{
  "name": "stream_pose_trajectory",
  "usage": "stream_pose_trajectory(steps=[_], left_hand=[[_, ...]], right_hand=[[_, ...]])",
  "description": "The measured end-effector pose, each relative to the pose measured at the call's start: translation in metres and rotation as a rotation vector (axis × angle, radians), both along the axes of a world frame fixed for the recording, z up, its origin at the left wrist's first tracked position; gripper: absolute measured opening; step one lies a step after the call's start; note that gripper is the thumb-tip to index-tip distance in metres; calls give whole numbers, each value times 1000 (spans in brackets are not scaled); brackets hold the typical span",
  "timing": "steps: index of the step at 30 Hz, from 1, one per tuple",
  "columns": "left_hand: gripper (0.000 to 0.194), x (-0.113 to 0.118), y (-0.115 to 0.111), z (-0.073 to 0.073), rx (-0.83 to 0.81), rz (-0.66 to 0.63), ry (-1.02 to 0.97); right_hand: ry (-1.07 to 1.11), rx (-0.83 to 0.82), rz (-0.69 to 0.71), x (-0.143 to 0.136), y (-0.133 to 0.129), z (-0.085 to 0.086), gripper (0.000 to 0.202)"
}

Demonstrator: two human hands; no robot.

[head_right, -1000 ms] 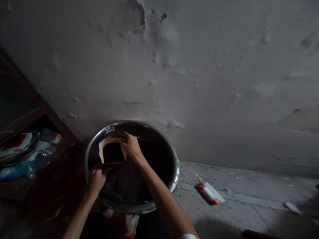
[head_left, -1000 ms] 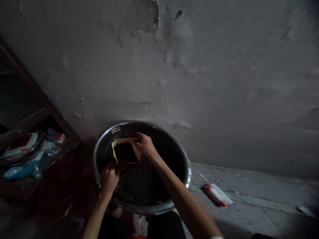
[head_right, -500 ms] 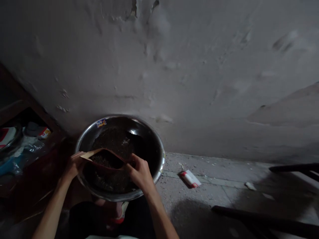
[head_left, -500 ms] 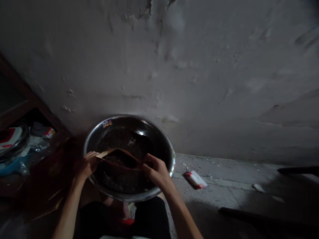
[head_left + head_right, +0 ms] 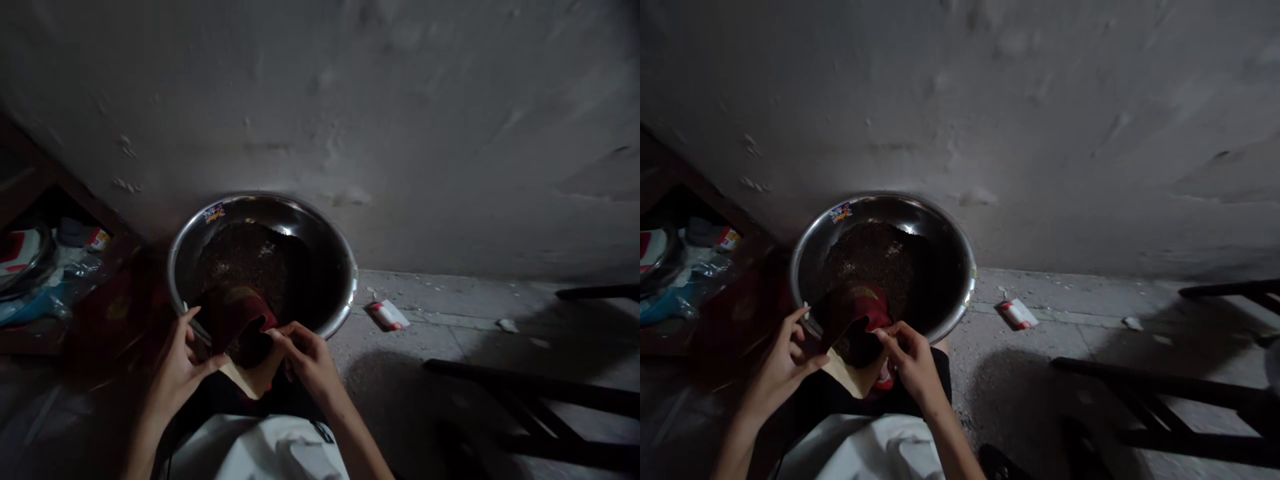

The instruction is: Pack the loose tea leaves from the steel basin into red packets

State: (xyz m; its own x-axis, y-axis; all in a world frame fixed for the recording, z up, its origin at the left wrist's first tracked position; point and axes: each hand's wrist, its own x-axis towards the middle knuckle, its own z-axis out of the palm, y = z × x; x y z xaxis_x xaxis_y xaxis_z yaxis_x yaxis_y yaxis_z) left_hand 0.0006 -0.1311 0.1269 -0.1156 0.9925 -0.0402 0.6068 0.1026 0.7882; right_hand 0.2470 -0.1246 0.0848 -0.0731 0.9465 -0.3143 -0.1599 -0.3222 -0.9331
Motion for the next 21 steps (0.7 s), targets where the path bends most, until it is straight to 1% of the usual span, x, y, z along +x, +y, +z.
stream_pose_trajectory(steps=[2, 4, 5, 7, 9, 10, 12, 14, 16, 18, 19, 21], left_hand=[[80, 13, -12, -3, -186, 3, -88], [70, 24, -19, -9, -307, -1, -225], [65, 28, -21, -12, -310, -10, -273], [54, 33, -22, -21, -202, -26, -298], [43, 30, -24, -31, -82, -2, -286], [41, 27, -25, -35, -73, 23, -302], [42, 18, -29, -45, -143, 76, -387], [44, 9, -32, -51, -215, 109, -496], [43, 3, -32, -51, -267, 91, -593], [45, 3, -29, -45, -329, 53, -698], [46, 6, -26, -41, -352, 56, -740], [50, 15, -19, -32, -373, 131, -773]], right_hand=[[10, 2, -49, -5, 0, -2, 42], [12, 11, -60, -7, 1, -3, 41], [7, 19, -59, -7, 2, -3, 40], [-26, 44, -87, -4, 0, -6, 38], [-80, 75, -189, 1, -5, -13, 37], [-105, 87, -252, 4, -10, -18, 36], [-144, 95, -339, 10, -22, -30, 36], [-167, 92, -367, 14, -35, -43, 34], [-165, 89, -369, 17, -44, -52, 33], [-125, 77, -386, 18, -48, -58, 34], [-101, 69, -392, 19, -47, -59, 36], [-73, 53, -403, 20, -43, -58, 40]])
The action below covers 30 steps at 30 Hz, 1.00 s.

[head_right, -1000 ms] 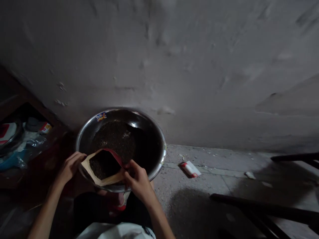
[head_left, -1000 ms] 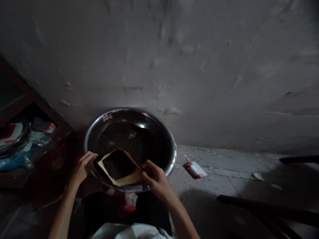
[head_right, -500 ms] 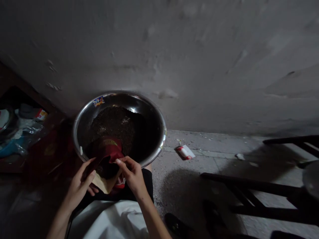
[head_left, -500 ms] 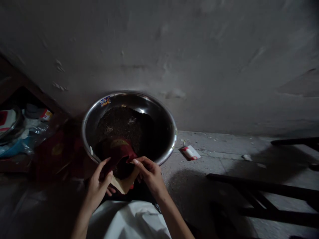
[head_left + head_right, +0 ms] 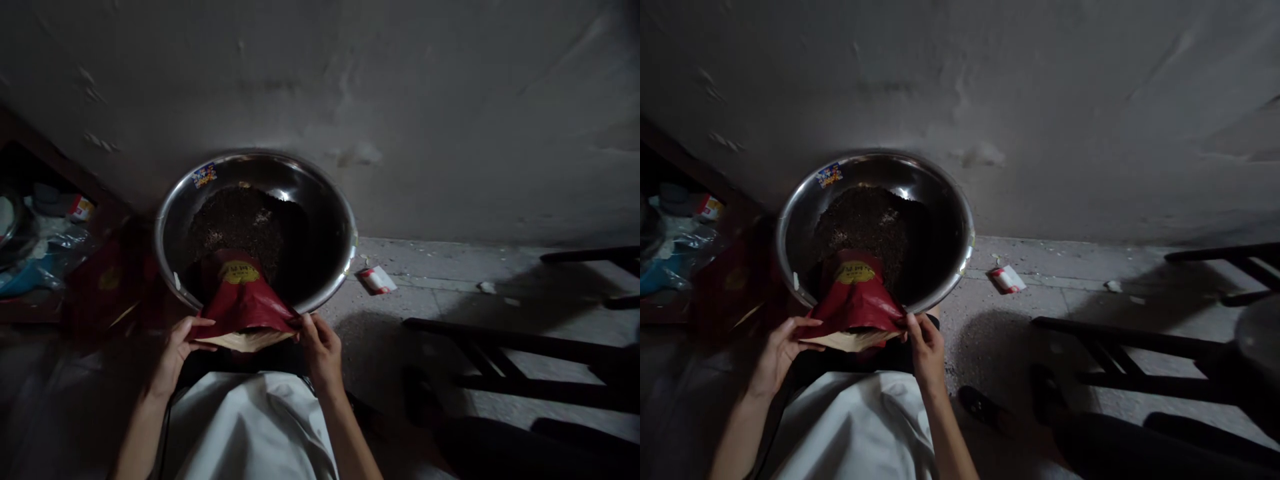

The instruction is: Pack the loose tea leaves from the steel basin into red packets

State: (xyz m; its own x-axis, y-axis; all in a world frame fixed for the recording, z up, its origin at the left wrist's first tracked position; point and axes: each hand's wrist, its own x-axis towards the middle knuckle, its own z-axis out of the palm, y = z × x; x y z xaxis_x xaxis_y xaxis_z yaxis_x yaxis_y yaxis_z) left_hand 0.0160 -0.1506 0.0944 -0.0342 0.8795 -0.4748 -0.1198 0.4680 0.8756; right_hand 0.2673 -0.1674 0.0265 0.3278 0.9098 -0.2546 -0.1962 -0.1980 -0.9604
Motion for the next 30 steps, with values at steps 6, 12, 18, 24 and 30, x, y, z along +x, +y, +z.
stream_pose_trajectory(steps=[6, 12, 18, 24, 30], left_hand=[[56, 28, -1, 11, -269, 216, 81], [61, 21, -2, 17, -557, -44, -85], [57, 32, 15, 19, -473, -159, -54], [60, 23, 31, 23, -435, -72, -128], [54, 9, 47, 33, -438, -9, -270]], right_hand=[[182, -78, -78, -7, 11, 19, 40], [429, -404, 110, -10, 8, 21, 51], [558, -319, 238, -6, 19, 17, 50], [675, -232, 219, 7, 47, 30, 49], [694, -162, 245, 6, 69, 42, 48]])
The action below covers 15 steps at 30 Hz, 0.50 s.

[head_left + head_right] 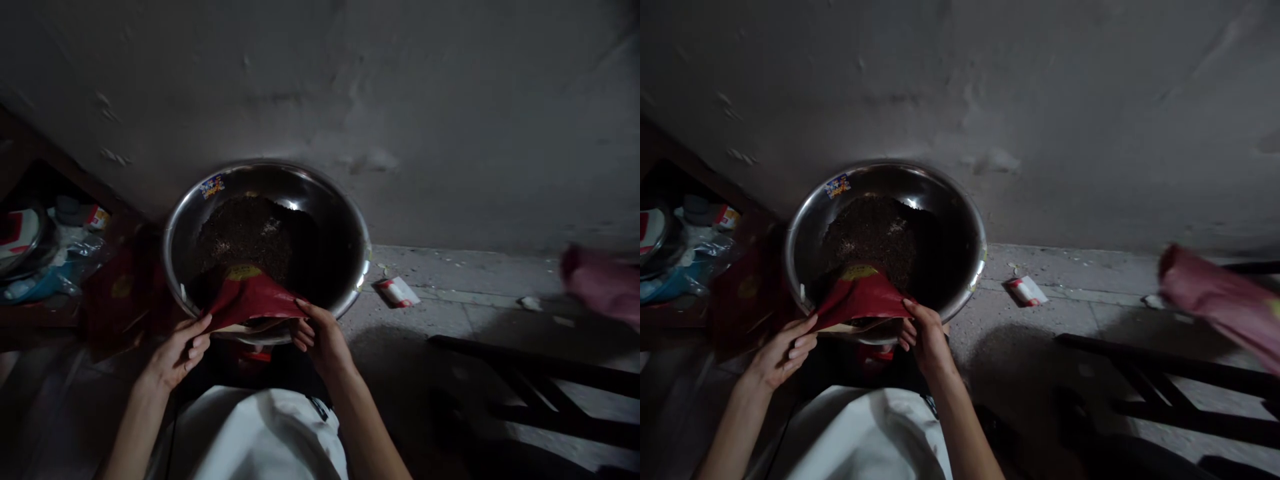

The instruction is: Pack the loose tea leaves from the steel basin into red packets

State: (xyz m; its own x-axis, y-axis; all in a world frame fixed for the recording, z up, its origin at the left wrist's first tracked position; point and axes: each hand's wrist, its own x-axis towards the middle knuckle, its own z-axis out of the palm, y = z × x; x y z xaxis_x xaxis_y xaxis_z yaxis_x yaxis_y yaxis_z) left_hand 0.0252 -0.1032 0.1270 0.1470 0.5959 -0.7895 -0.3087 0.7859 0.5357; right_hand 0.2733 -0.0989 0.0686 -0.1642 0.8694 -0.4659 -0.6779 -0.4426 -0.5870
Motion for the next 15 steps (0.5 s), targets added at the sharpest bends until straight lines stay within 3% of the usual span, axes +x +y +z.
stream_pose_trajectory(steps=[5, 9, 12, 15], left_hand=[[29, -4, 3, -2, -101, 151, -36], [36, -6, 5, -3, -120, 195, -56], [30, -6, 8, -3, 22, 266, 35], [29, -8, 10, -8, 241, 263, 254]], right_hand=[[-57, 48, 15, -6, 10, 5, 49], [-105, 97, 43, -11, 15, 9, 50], [-106, 115, 66, -18, 16, 12, 51], [-80, 133, 62, -27, 19, 15, 50]])
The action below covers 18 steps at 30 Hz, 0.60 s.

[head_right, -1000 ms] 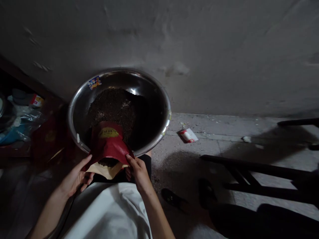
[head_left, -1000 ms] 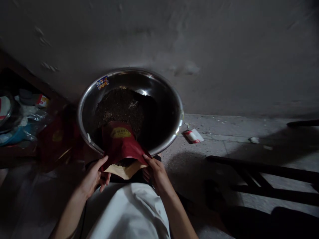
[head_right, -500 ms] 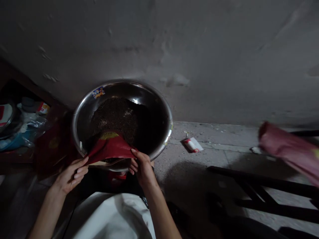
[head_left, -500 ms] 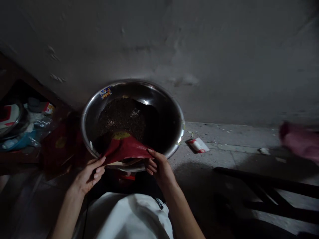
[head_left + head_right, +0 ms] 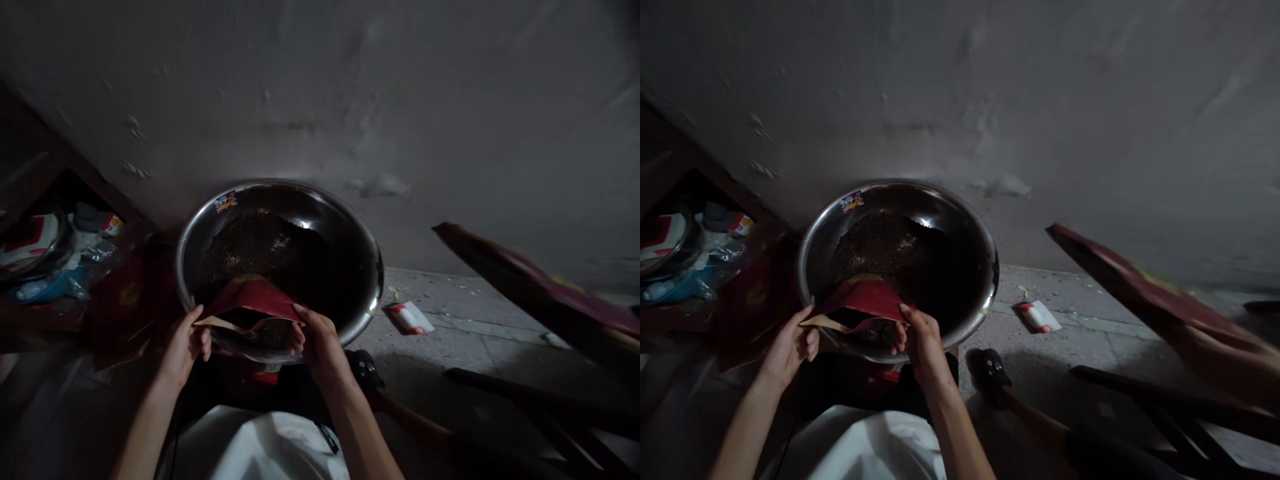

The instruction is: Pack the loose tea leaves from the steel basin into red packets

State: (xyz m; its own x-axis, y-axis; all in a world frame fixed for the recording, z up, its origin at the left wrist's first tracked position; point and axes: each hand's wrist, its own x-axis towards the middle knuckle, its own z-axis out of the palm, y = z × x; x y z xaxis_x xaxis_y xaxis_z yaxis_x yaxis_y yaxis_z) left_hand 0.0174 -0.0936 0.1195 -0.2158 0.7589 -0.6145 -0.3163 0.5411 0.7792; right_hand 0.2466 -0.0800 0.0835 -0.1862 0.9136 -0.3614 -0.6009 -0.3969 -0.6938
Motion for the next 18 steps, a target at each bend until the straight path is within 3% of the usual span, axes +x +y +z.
stream_pose_trajectory(steps=[4, 6, 9, 14, 18], left_hand=[[30, -9, -4, -5, 440, -41, 497], [43, -13, -7, -3, 620, -230, 756], [54, -17, -10, 4, 693, -609, 1041], [37, -25, 7, 15, 836, -825, 1231], [30, -33, 23, 24, 1005, -1067, 1328]], right_hand=[[57, -1, -17, -8, 4, 4, 48], [79, -5, -47, -11, 6, 6, 46], [103, 4, -82, -17, 7, 8, 44], [94, -16, -96, -26, 7, 4, 43], [64, -23, -121, -26, 7, 0, 44]])
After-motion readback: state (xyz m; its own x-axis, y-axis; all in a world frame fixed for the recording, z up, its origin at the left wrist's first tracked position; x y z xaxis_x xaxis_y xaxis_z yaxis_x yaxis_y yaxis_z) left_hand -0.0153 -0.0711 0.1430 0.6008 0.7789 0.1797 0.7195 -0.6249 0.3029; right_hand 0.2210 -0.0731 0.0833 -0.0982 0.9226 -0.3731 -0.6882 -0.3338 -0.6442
